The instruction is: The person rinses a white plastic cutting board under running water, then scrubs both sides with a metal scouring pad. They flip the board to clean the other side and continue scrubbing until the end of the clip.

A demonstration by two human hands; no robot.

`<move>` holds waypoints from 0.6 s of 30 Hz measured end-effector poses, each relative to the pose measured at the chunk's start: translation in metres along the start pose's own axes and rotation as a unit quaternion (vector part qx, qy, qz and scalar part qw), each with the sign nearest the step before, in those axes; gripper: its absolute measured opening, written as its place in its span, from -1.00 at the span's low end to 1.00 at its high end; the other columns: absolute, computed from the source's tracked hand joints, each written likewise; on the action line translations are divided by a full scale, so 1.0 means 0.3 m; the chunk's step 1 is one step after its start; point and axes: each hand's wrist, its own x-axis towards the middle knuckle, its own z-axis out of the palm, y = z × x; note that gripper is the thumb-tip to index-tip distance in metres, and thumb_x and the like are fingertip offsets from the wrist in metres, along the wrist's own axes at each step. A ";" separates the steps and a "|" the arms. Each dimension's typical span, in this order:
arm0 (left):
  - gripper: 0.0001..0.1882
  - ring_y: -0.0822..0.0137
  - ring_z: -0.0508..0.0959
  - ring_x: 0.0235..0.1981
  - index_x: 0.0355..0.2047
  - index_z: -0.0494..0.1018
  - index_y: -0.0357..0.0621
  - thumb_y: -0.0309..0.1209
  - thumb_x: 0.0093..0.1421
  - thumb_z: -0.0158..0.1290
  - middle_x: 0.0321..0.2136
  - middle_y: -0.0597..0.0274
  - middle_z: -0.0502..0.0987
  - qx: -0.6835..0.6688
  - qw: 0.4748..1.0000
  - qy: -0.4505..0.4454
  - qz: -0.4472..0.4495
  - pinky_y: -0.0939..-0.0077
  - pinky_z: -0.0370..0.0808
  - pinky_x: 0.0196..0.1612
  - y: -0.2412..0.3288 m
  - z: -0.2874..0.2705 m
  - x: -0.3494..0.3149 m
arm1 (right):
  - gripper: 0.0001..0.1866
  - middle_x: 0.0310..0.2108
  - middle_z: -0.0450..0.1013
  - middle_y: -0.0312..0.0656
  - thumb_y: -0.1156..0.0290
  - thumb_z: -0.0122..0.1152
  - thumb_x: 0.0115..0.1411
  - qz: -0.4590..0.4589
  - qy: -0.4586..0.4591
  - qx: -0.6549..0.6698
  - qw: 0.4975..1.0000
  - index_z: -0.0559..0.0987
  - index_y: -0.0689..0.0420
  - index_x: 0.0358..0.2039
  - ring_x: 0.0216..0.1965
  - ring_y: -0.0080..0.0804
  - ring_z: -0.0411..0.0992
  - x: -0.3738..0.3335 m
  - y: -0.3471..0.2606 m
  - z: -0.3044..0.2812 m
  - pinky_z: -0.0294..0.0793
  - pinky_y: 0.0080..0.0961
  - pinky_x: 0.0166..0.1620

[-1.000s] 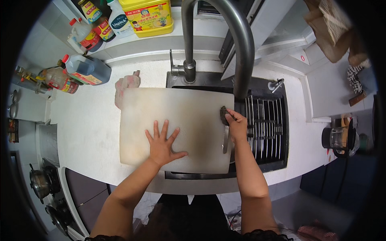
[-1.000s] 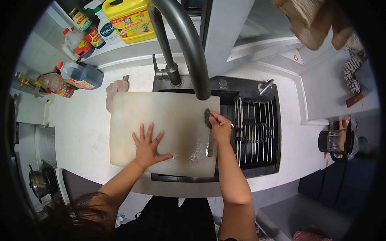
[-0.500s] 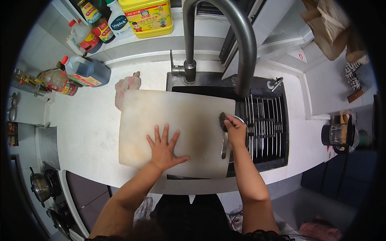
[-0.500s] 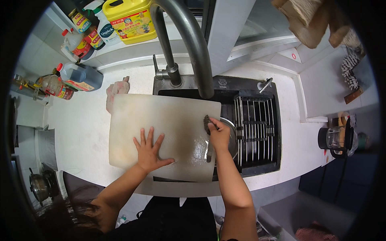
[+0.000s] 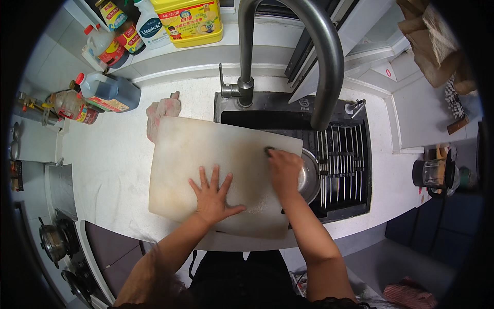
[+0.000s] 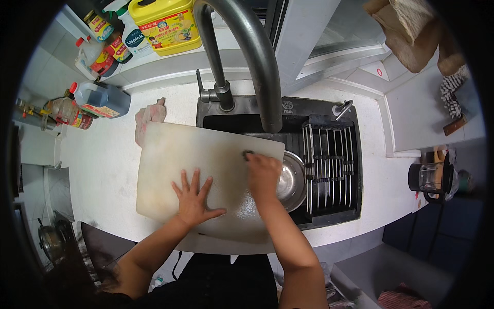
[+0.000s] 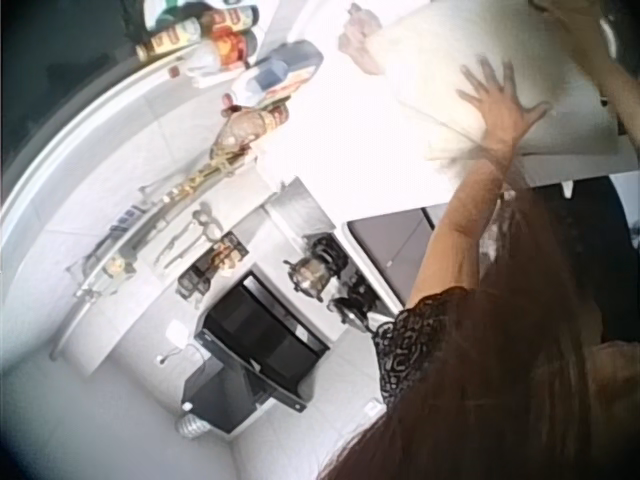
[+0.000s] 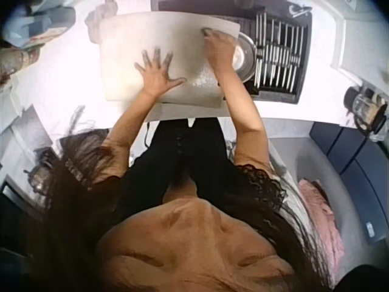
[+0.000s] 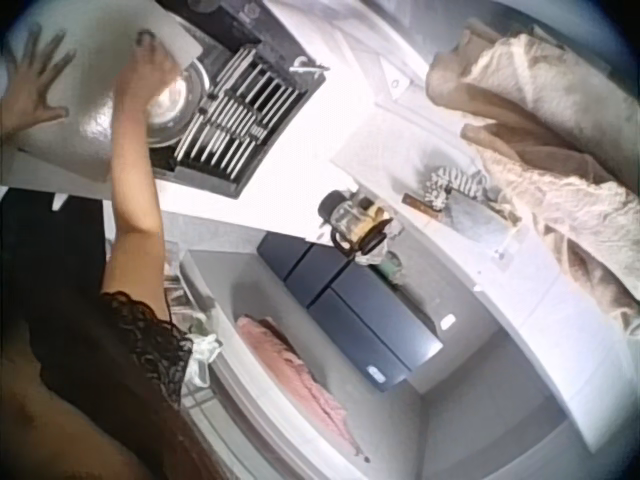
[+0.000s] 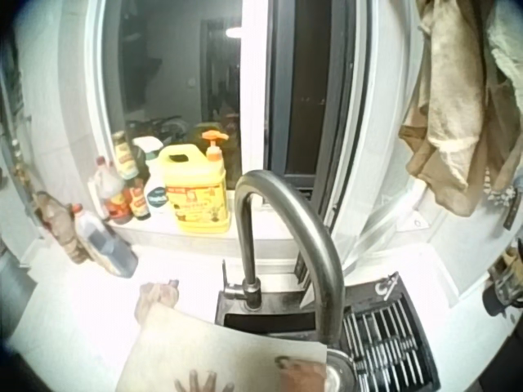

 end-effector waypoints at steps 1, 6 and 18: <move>0.19 -0.43 -0.21 0.38 0.34 0.14 0.10 0.36 -0.25 0.26 0.42 -0.10 -0.12 -0.002 1.000 -0.006 -0.001 -0.81 -0.18 0.02 0.003 -0.005 0.005 | -0.81 -0.21 0.55 -0.11 0.44 0.23 0.10 0.021 -0.058 0.044 0.997 0.64 0.07 -0.23 -0.11 -0.09 0.44 0.011 -0.029 0.059 0.43 -0.23 -0.05; 0.14 -0.33 -0.22 0.40 0.24 0.24 -0.17 0.36 -0.20 0.22 0.42 -0.02 -0.11 0.004 1.000 -0.012 -0.005 -0.80 -0.21 0.06 0.018 0.005 0.021 | -0.87 -0.23 0.55 -0.12 0.45 0.16 0.13 -0.083 0.016 -0.032 0.996 0.64 0.13 -0.33 -0.15 -0.09 0.44 0.084 -0.024 0.139 0.46 -0.22 -0.07; 0.16 -0.35 -0.23 0.40 0.25 0.21 -0.18 0.37 -0.21 0.22 0.41 -0.06 -0.10 -0.004 1.000 -0.009 0.001 -0.76 -0.25 0.10 0.018 0.018 0.025 | -0.82 -0.27 0.48 -0.05 0.54 0.13 0.13 -0.003 0.068 -0.065 0.996 0.64 0.18 -0.26 -0.15 -0.06 0.41 0.148 0.002 0.196 0.47 -0.23 -0.07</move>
